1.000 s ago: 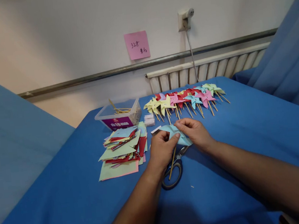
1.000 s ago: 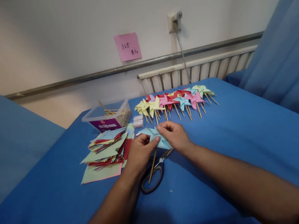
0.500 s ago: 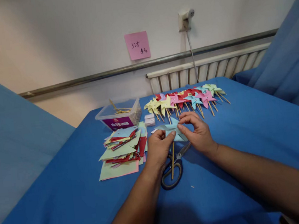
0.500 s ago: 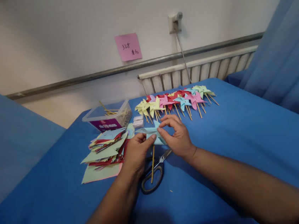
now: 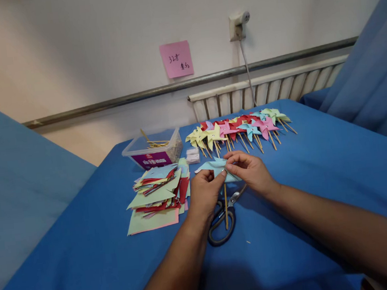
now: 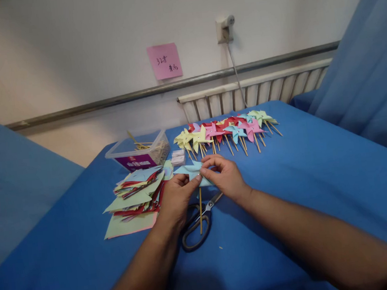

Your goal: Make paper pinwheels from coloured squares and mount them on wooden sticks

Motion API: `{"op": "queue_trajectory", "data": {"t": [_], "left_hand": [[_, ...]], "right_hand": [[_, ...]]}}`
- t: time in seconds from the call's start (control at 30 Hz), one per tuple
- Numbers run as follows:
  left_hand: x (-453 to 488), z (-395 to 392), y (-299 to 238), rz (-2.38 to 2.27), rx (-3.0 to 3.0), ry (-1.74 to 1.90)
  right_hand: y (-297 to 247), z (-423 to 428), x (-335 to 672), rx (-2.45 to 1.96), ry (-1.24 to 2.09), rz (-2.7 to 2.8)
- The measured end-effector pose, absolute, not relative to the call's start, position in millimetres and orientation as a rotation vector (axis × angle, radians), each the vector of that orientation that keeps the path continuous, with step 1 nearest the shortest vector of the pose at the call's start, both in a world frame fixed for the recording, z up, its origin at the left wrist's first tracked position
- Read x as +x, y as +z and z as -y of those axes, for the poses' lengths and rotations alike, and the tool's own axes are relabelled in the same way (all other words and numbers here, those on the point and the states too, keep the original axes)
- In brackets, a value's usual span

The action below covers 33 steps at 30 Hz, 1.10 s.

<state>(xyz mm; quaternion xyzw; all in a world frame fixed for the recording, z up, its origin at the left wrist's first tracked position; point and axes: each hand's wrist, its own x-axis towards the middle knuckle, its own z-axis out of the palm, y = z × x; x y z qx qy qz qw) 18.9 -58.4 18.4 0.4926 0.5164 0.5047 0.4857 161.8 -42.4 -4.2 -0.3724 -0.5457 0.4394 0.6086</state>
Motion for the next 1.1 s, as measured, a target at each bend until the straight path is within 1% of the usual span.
{"op": "queue_trajectory", "data": {"t": [0.33, 0.57, 0.83, 1.0, 1.1], "left_hand": [[19.5, 59.5, 19.7, -1.277, 1.207, 1.220], [19.0, 57.9, 18.6, -1.239, 1.219, 1.204], [20.4, 59.9, 20.5, -1.330, 1.263, 1.216], [22.6, 62.3, 22.0, -1.288, 1.231, 1.219], [23.6, 62.9, 22.7, -1.239, 1.186, 1.199]], "right_hand": [[-1.5, 44.9, 161.6, -0.850, 1.224, 1.185], [-4.0, 43.3, 161.2, -0.826, 1.207, 1.121], [-2.2, 45.9, 162.4, -0.847, 1.221, 1.175], [-2.0, 45.8, 163.4, -0.841, 1.254, 1.182], [-1.3, 47.2, 162.4, -0.831, 1.330, 1.110]]}}
